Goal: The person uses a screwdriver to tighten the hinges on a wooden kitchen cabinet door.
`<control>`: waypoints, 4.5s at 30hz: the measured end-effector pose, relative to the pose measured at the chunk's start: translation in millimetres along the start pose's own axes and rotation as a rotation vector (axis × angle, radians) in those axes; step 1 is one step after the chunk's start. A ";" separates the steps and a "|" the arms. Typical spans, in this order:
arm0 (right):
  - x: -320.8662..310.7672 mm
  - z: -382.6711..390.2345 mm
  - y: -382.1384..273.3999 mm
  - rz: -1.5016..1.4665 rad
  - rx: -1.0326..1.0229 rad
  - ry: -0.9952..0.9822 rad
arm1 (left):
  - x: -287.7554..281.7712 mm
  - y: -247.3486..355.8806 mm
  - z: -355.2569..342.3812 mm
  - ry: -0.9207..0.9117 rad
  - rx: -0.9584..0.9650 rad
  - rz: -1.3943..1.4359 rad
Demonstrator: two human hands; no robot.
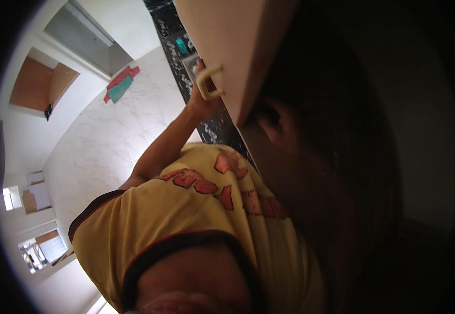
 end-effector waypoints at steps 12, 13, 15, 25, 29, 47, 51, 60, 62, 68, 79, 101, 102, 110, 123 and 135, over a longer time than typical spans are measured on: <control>-1.9 3.2 -35.2 0.090 -0.232 0.029 | 7.6 -56.6 74.8 -0.319 0.016 0.090; 4.1 4.9 -34.4 0.067 -0.196 0.005 | 9.3 -57.2 79.5 -0.334 0.005 0.113; 7.0 4.8 -32.6 0.040 -0.186 0.003 | 11.5 -57.3 79.8 -0.313 0.005 0.087; 3.9 5.6 -29.2 0.069 -0.027 0.002 | 14.1 -60.1 83.8 -0.239 -0.037 0.045; 5.1 7.5 -37.8 0.174 -0.077 -0.008 | 8.4 -59.2 83.4 -0.276 -0.049 -0.034; 31.6 -19.2 33.4 -0.061 0.170 -0.304 | 0.5 -41.0 77.0 -0.029 0.036 -0.225; 22.4 8.2 -0.2 -0.122 -0.044 0.027 | -13.7 -39.7 76.0 -0.113 -0.016 -0.336; 12.9 13.1 -32.8 0.097 -0.026 0.003 | 12.6 24.2 78.4 -0.091 0.458 -0.521; 11.2 12.8 -36.7 0.105 -0.029 -0.004 | 13.7 26.2 78.8 -0.094 0.466 -0.556; 11.0 15.8 -35.5 0.190 0.030 -0.117 | 5.1 5.4 83.7 -0.183 0.402 -0.537; 32.4 23.8 -71.3 0.224 -0.299 -0.159 | -24.8 54.3 101.6 -0.006 0.451 0.233; 9.4 22.5 -69.7 0.099 -0.321 -0.062 | -168.8 280.2 -14.0 0.366 0.894 0.053; 9.9 22.8 -68.0 0.097 -0.318 -0.058 | -180.7 287.3 -27.2 0.363 0.887 0.060; 11.2 17.0 -60.9 0.097 -0.299 -0.089 | -201.4 316.6 -81.4 0.420 0.833 0.149; 13.3 16.4 -61.0 0.052 -0.329 -0.093 | -119.9 196.9 -138.5 0.170 0.496 -0.197; 10.7 17.1 -63.6 0.088 -0.308 -0.104 | -124.4 203.9 -149.2 0.062 0.718 0.022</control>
Point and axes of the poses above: each hand's wrist, its own z-axis away from the middle knuckle, its own x-axis out of the palm, y = z × x, the point moved 7 cm from there along -z, towards the middle knuckle, and after that the axes turned 12 degrees about x, right-handed, at the moved point
